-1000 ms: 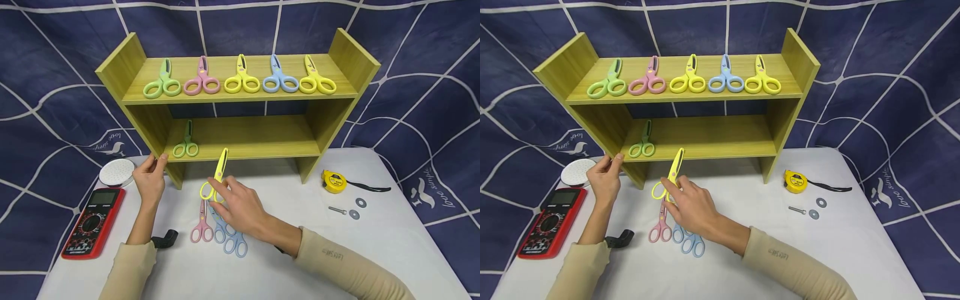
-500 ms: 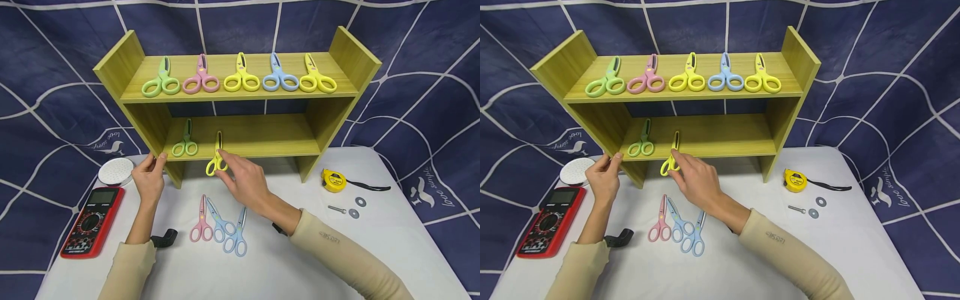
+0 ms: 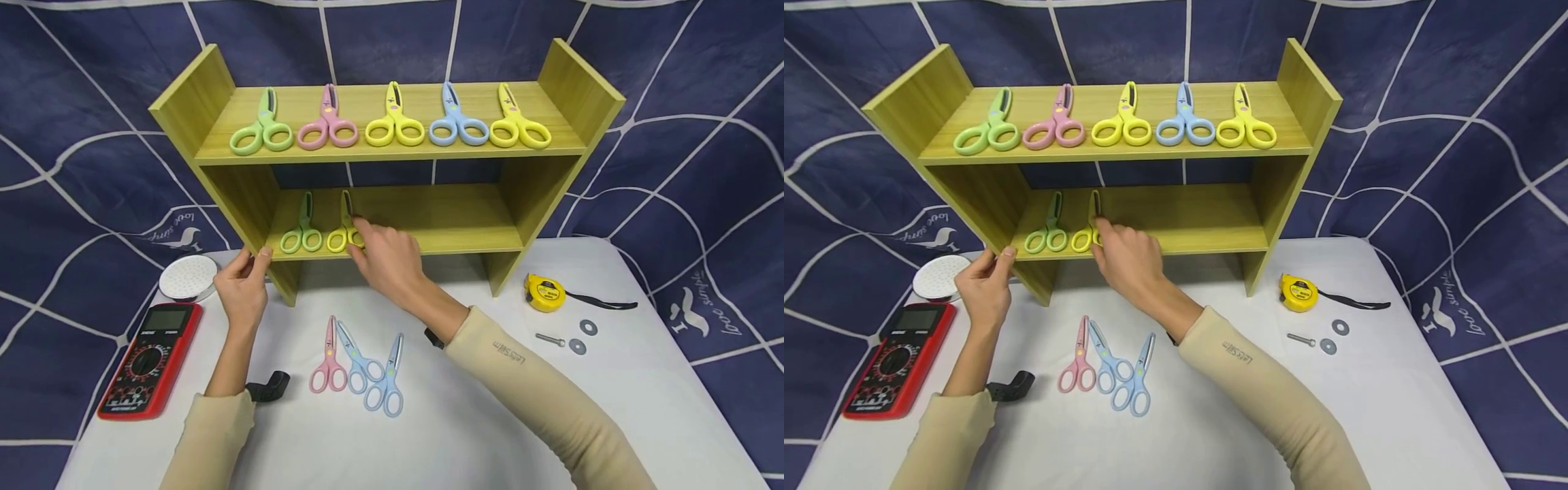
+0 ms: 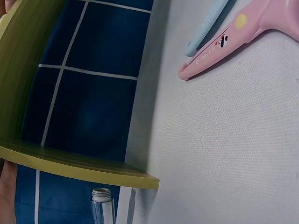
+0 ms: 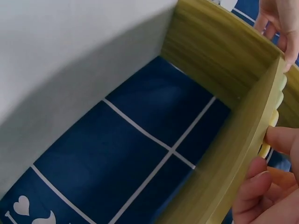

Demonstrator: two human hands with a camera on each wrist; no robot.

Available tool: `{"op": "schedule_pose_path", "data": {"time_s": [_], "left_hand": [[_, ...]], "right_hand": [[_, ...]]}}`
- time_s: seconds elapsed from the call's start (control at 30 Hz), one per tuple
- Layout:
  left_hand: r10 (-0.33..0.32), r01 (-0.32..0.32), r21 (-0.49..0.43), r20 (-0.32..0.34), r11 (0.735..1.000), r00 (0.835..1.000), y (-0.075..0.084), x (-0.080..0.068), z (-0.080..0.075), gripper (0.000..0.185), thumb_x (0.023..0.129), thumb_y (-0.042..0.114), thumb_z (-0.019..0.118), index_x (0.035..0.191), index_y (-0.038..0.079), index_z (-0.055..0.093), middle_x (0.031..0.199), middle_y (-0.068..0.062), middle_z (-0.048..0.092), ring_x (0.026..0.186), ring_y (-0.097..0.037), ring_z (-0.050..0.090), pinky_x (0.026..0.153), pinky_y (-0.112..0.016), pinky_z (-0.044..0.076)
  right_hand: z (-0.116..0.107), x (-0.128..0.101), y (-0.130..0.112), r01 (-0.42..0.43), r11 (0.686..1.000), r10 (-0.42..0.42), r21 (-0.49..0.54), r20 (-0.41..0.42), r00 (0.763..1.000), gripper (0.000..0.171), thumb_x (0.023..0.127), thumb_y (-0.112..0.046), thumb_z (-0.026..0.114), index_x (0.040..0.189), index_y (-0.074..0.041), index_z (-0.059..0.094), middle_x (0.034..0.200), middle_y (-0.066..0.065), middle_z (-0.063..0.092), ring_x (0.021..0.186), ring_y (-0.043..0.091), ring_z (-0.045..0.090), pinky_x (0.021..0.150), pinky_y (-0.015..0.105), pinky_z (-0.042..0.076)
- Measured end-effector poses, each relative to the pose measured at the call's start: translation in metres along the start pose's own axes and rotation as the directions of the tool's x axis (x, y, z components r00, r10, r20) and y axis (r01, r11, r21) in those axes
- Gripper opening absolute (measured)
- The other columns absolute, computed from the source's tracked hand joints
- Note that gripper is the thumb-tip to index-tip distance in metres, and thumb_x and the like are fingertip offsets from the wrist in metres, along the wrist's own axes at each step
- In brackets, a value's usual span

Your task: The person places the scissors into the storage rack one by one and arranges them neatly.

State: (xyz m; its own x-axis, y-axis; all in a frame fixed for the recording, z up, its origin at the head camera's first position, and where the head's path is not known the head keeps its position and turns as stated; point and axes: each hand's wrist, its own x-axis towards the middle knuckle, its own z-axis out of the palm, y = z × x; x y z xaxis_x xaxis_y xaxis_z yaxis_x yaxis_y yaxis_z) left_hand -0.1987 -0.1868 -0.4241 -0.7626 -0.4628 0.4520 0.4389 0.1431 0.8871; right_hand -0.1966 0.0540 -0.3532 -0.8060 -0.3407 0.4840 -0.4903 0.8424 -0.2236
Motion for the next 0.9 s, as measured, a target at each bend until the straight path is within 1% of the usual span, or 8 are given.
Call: {"op": "schedule_pose_path", "data": {"time_s": [0.1, 0.2, 0.33, 0.4, 0.5, 0.67, 0.77, 0.9], "left_hand": [[0.000, 0.000, -0.017, -0.002, 1.000, 1.000, -0.001, 0.001, 0.001, 0.027, 0.088, 0.001, 0.071, 0.115, -0.004, 0.069, 0.095, 0.007, 0.072, 0.077, -0.003, 0.068, 0.070, -0.013, 0.055], [0.000, 0.000, -0.033, -0.008, 0.999, 1.000, -0.001, 0.001, 0.001, 0.026, 0.088, 0.001, 0.071, 0.113, -0.005, 0.070, 0.094, 0.006, 0.073, 0.076, -0.003, 0.068, 0.068, -0.014, 0.055], [0.007, -0.007, -0.033, -0.014, 0.999, 1.000, -0.001, 0.001, 0.001, 0.025, 0.088, 0.000, 0.070, 0.112, -0.005, 0.070, 0.094, 0.007, 0.073, 0.078, -0.003, 0.068, 0.069, -0.014, 0.055], [0.008, -0.009, -0.032, -0.013, 0.999, 1.000, -0.001, 0.001, 0.000, 0.025, 0.088, 0.000, 0.070, 0.113, -0.006, 0.070, 0.095, 0.008, 0.072, 0.079, -0.003, 0.068, 0.070, -0.014, 0.055], [0.001, -0.002, -0.036, -0.007, 0.999, 1.000, -0.001, 0.002, 0.000, 0.025, 0.089, -0.001, 0.069, 0.113, -0.006, 0.069, 0.094, 0.009, 0.072, 0.080, -0.003, 0.068, 0.071, -0.014, 0.055], [-0.005, 0.005, -0.025, -0.003, 1.000, 1.000, 0.002, 0.001, 0.002, 0.025, 0.089, -0.001, 0.069, 0.114, -0.005, 0.069, 0.094, 0.010, 0.072, 0.080, -0.002, 0.067, 0.072, -0.013, 0.055], [-0.009, 0.009, -0.020, -0.003, 1.000, 1.000, 0.004, 0.000, 0.002, 0.026, 0.089, 0.000, 0.069, 0.114, -0.004, 0.069, 0.095, 0.010, 0.072, 0.080, -0.003, 0.068, 0.071, -0.013, 0.055], [-0.007, 0.007, -0.019, 0.000, 1.000, 1.000, 0.001, 0.000, 0.001, 0.026, 0.089, 0.001, 0.070, 0.115, -0.002, 0.070, 0.099, 0.003, 0.072, 0.081, -0.004, 0.068, 0.071, -0.014, 0.055]], "right_hand": [[0.000, -0.001, -0.001, 0.003, 1.000, -0.003, 0.014, -0.013, 1.000, 0.041, 0.094, -0.030, 0.068, 0.128, -0.007, 0.063, 0.095, 0.007, 0.071, 0.056, 0.020, 0.060, 0.042, 0.033, 0.048], [0.005, -0.012, -0.002, 0.050, 0.995, -0.039, 0.089, -0.121, 0.992, 0.035, 0.095, -0.024, 0.067, 0.123, -0.005, 0.065, 0.104, 0.010, 0.069, 0.059, 0.019, 0.061, 0.044, 0.031, 0.049], [0.017, -0.041, -0.013, 0.158, 0.950, -0.097, 0.268, -0.227, 0.969, 0.023, 0.093, -0.016, 0.067, 0.111, -0.002, 0.069, 0.102, 0.009, 0.066, 0.062, 0.016, 0.061, 0.047, 0.024, 0.049], [0.023, -0.060, -0.021, 0.158, 0.919, -0.109, 0.361, -0.153, 0.982, 0.022, 0.094, -0.018, 0.067, 0.109, -0.002, 0.070, 0.099, 0.007, 0.065, 0.066, 0.016, 0.062, 0.051, 0.023, 0.050], [0.037, -0.090, -0.031, 0.049, 0.902, -0.104, 0.430, 0.104, 0.989, 0.032, 0.098, -0.029, 0.062, 0.120, -0.006, 0.067, 0.100, 0.006, 0.061, 0.066, 0.014, 0.059, 0.054, 0.020, 0.049], [0.057, -0.127, -0.033, -0.100, 0.939, -0.069, 0.330, 0.463, 0.884, 0.051, 0.100, -0.045, 0.055, 0.141, -0.015, 0.053, 0.101, 0.006, 0.053, 0.054, 0.009, 0.046, 0.045, 0.017, 0.041], [0.062, -0.137, -0.030, -0.111, 0.953, -0.062, 0.281, 0.543, 0.838, 0.053, 0.098, -0.046, 0.059, 0.141, -0.017, 0.053, 0.096, 0.005, 0.052, 0.055, 0.008, 0.045, 0.044, 0.018, 0.040], [0.060, -0.141, -0.029, -0.096, 0.963, -0.072, 0.251, 0.586, 0.807, 0.051, 0.094, -0.043, 0.066, 0.138, -0.019, 0.057, 0.093, 0.002, 0.052, 0.058, 0.006, 0.045, 0.045, 0.017, 0.041]]}}
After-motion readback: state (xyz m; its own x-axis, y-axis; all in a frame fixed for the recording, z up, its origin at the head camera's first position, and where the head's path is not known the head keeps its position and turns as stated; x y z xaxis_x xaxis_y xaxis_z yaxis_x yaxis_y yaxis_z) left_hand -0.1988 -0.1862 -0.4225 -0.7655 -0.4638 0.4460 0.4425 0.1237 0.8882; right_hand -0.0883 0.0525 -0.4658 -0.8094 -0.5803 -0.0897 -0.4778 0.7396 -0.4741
